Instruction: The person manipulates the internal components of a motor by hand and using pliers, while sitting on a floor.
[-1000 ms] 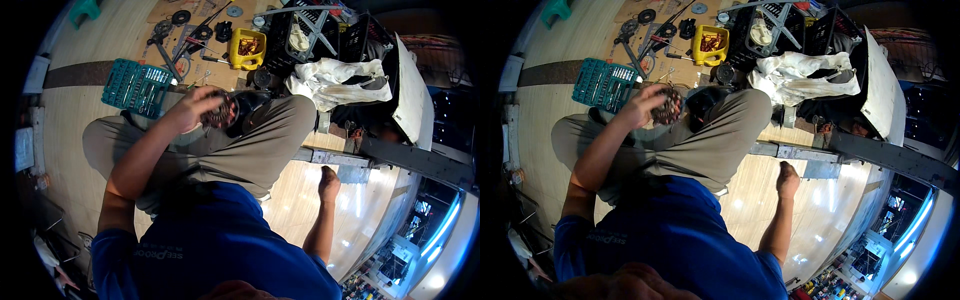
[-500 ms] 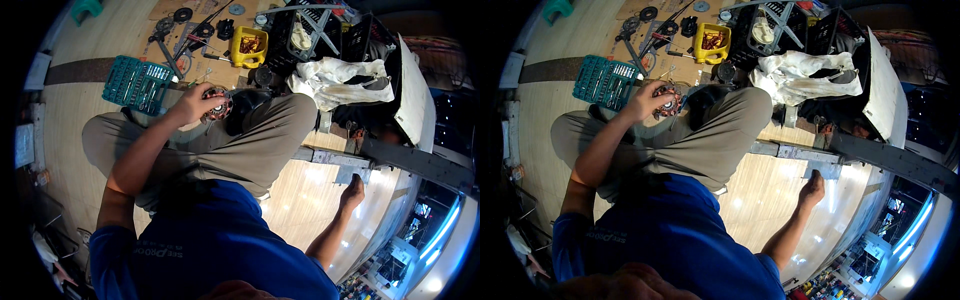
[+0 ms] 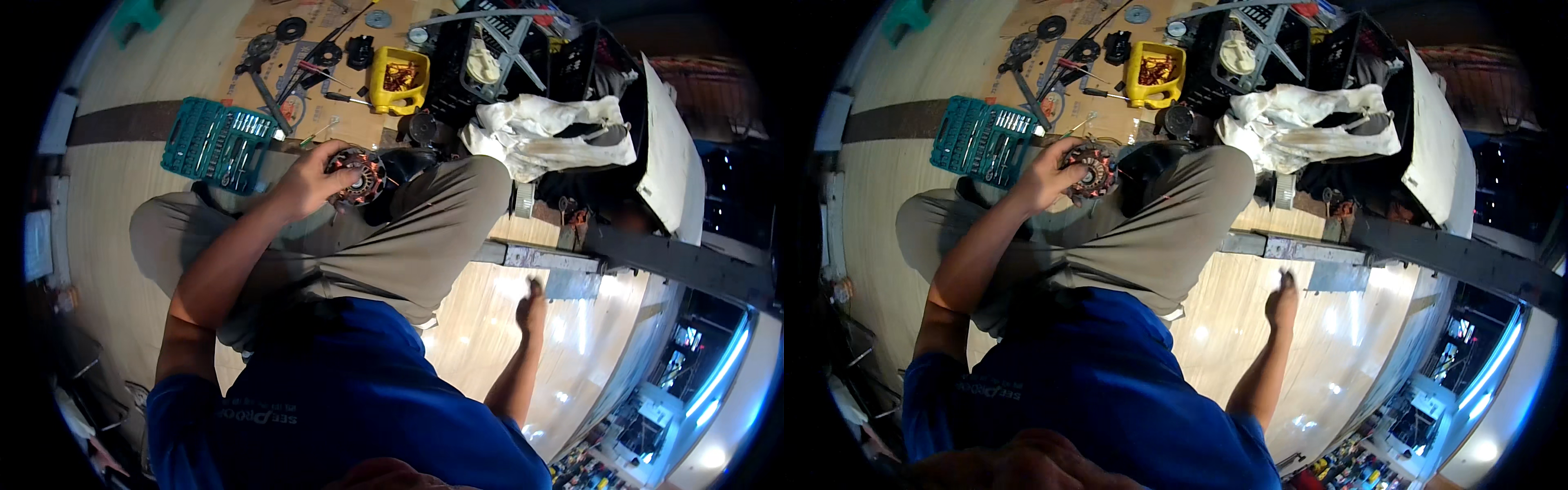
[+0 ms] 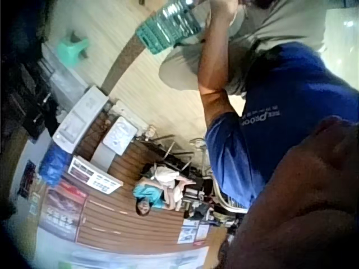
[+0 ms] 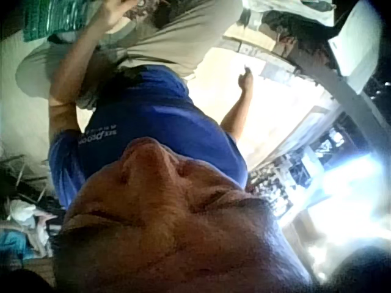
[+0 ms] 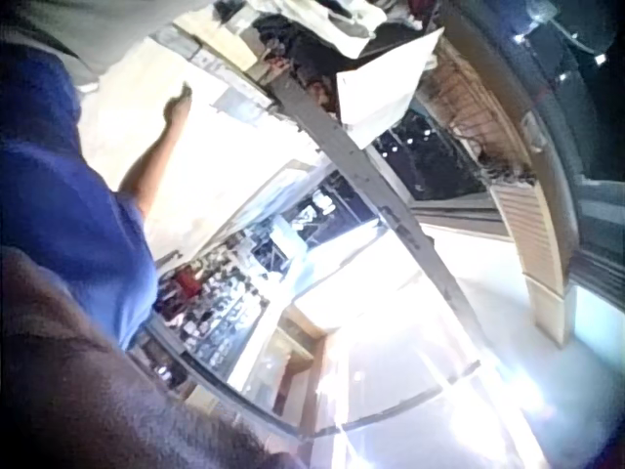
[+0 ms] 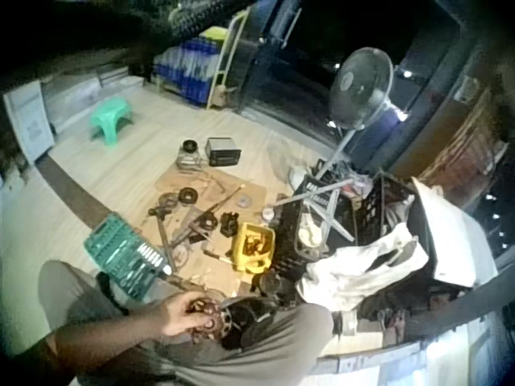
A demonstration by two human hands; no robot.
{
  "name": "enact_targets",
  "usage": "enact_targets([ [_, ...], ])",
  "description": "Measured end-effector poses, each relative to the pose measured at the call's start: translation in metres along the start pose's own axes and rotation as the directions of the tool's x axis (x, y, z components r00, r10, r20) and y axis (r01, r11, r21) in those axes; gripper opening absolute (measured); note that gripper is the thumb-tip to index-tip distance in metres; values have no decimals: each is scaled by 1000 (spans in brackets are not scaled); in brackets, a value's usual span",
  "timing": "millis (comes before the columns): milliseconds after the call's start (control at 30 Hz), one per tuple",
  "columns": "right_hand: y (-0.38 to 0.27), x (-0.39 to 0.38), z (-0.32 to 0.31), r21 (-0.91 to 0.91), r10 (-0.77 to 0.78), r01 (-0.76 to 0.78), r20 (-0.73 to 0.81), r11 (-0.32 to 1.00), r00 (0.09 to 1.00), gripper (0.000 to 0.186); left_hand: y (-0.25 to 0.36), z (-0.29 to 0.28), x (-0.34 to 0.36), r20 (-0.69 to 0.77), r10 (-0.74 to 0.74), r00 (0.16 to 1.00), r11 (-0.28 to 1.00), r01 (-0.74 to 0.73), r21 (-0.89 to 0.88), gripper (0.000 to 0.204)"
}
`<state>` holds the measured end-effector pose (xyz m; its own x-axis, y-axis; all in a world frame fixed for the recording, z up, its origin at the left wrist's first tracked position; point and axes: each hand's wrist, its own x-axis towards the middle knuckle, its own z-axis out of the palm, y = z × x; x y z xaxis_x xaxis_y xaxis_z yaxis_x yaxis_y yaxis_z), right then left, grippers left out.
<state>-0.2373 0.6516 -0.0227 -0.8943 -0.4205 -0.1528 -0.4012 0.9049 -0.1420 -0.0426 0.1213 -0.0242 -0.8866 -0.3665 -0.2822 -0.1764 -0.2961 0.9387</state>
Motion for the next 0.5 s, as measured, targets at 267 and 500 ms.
enact_targets([
  [267,-322,52,-63,288,-517,645,-411,708,751,29,3,3,4,133,83,988,996,-77,-55,36],
  [500,-347,84,-31,609,-625,473,47,636,779,19,10,-4,-7,205,71,976,981,-31,-191,38],
])
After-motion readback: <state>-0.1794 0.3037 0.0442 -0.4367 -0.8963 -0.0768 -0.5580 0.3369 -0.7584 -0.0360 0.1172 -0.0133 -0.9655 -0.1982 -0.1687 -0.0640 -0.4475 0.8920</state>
